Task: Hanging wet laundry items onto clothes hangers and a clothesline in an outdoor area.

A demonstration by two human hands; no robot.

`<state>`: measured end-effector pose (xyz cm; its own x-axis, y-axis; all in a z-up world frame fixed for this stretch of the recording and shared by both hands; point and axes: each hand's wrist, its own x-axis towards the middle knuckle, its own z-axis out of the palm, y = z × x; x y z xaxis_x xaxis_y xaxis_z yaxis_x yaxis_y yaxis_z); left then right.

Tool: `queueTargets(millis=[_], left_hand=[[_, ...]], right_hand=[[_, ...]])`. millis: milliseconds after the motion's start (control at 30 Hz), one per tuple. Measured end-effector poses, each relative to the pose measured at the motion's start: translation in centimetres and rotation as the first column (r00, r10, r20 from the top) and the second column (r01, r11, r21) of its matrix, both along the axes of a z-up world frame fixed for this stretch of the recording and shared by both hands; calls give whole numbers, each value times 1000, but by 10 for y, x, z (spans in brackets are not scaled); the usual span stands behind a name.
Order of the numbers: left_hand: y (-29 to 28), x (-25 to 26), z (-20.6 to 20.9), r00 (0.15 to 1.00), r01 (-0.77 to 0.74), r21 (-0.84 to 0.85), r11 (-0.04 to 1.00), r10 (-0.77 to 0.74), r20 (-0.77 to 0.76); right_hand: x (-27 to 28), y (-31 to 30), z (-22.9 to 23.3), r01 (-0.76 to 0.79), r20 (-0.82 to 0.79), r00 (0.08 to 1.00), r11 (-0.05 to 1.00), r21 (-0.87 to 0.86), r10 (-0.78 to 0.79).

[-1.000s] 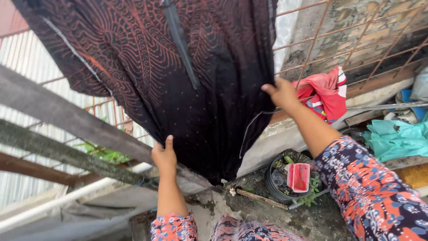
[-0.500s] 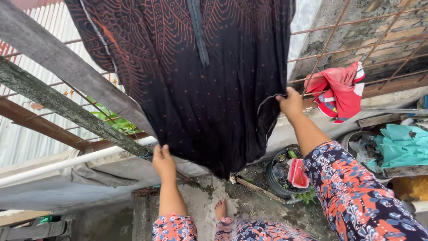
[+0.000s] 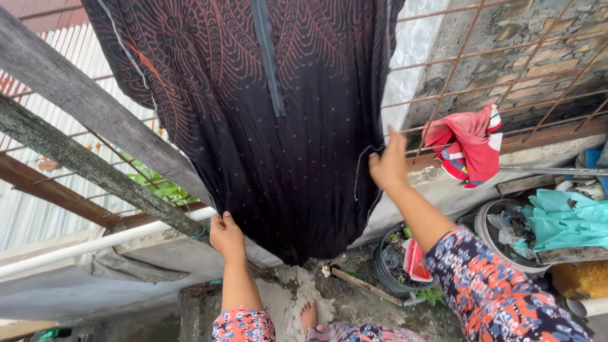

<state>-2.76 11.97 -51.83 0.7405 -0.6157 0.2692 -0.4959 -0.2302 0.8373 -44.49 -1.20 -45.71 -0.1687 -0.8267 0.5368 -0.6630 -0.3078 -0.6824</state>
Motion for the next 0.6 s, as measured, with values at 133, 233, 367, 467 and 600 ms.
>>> queueTargets(millis=[133,233,367,467,600], left_hand=[[-15,-20,4,998,-2,-14,1000,1,-70],[-15,-31,12,988,3,1,1000,-3,-155],[-14,-29,4,999,1,-8,1000,-1,-51],[-12,-26,-8,1000,-5,6,1000,5,3],[-7,-46,-21,999,52,-178,983,-49,23]], right_hand=[[38,35,62,-232,-128,966,971,-62,223],[50,40,75,-317,-216,925,948,17,313],[54,40,71,-321,-242,915,946,43,322],[60,42,54,-305,-199,929,950,64,312],[67,50,16,-267,-140,948,955,129,284]])
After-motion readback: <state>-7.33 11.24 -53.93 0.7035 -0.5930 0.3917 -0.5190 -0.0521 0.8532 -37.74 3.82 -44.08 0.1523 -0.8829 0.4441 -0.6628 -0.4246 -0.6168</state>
